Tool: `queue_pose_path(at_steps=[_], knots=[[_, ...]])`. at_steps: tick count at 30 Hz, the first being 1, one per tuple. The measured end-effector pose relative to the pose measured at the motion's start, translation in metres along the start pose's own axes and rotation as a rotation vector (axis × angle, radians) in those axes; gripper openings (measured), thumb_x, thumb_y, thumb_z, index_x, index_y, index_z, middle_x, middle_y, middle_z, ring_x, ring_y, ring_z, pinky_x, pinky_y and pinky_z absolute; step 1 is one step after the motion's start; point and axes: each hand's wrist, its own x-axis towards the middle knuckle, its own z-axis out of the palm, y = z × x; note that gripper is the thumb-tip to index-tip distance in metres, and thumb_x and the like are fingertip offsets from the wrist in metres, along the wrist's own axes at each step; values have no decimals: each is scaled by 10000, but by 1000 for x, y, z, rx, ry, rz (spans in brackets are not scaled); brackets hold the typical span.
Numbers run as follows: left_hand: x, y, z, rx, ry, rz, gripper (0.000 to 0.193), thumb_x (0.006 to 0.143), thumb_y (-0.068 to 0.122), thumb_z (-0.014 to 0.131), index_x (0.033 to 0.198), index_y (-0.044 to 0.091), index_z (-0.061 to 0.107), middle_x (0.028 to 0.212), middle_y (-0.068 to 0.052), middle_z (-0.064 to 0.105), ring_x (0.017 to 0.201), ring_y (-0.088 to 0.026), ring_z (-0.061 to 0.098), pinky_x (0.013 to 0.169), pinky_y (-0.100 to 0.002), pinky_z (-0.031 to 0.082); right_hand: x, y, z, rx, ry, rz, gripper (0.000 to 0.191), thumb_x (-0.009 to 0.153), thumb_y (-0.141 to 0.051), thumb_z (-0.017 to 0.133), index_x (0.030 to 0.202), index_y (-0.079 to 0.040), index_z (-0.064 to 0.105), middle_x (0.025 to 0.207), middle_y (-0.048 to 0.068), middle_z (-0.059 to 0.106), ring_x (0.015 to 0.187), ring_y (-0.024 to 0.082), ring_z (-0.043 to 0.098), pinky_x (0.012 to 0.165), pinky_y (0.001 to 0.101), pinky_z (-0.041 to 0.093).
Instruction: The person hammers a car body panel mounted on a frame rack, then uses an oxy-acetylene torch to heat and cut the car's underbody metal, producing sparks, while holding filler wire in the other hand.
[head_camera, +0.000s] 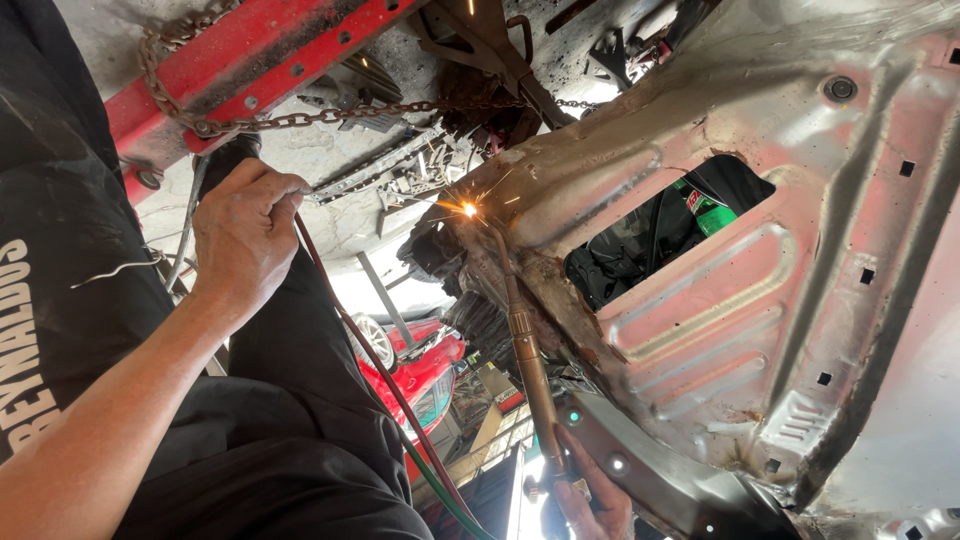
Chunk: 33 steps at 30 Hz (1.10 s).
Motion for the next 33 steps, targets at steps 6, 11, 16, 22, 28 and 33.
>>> queue_pose_path(at_steps=[6, 11, 16, 22, 28, 33], knots=[[1, 2, -1, -9, 8, 10, 127, 987, -7, 660, 1050, 21, 766, 951, -96, 665, 763, -264, 650, 702, -400, 490, 0, 2, 0, 6, 6, -10, 619, 878, -229, 697, 1441, 5, 591, 1446, 179, 658, 1442, 264, 495, 1206, 398, 263], [1, 3, -2, -16, 15, 18, 132, 985, -13, 656, 1052, 22, 765, 946, -98, 656, 767, -269, 644, 700, -401, 485, 1, 1, 2, 6, 17, -48, 608, 877, -228, 705, 1427, 13, 608, 1457, 185, 645, 1457, 276, 475, 1210, 408, 254], [2, 2, -2, -14, 12, -9, 122, 984, 0, 668, 1047, 27, 768, 933, -100, 653, 752, -270, 641, 695, -400, 484, 1, 3, 2, -9, 27, -55, 613, 876, -240, 719, 1424, 14, 613, 1445, 179, 659, 1451, 272, 486, 1208, 405, 262], [2, 2, 0, -19, 9, -1, 118, 993, 0, 661, 1048, 23, 762, 952, -92, 663, 763, -260, 651, 700, -393, 493, 0, 7, 0, 10, 9, 26, 640, 866, -250, 727, 1440, -5, 587, 1427, 155, 671, 1405, 252, 525, 1185, 390, 289], [2, 1, 2, 3, 15, 15, 116, 987, 6, 665, 1039, 21, 767, 948, -96, 665, 776, -275, 654, 709, -402, 498, 1, 6, 0, -58, 34, -8, 608, 867, -222, 725, 1423, -2, 619, 1411, 159, 688, 1427, 255, 516, 1195, 391, 278], [2, -1, 3, -3, 16, 8, 112, 988, 16, 667, 1038, 23, 766, 947, -95, 664, 794, -273, 666, 715, -397, 503, 3, 3, -1, 8, 23, 34, 613, 867, -228, 721, 1431, -17, 604, 1417, 154, 684, 1403, 252, 541, 1184, 393, 304]])
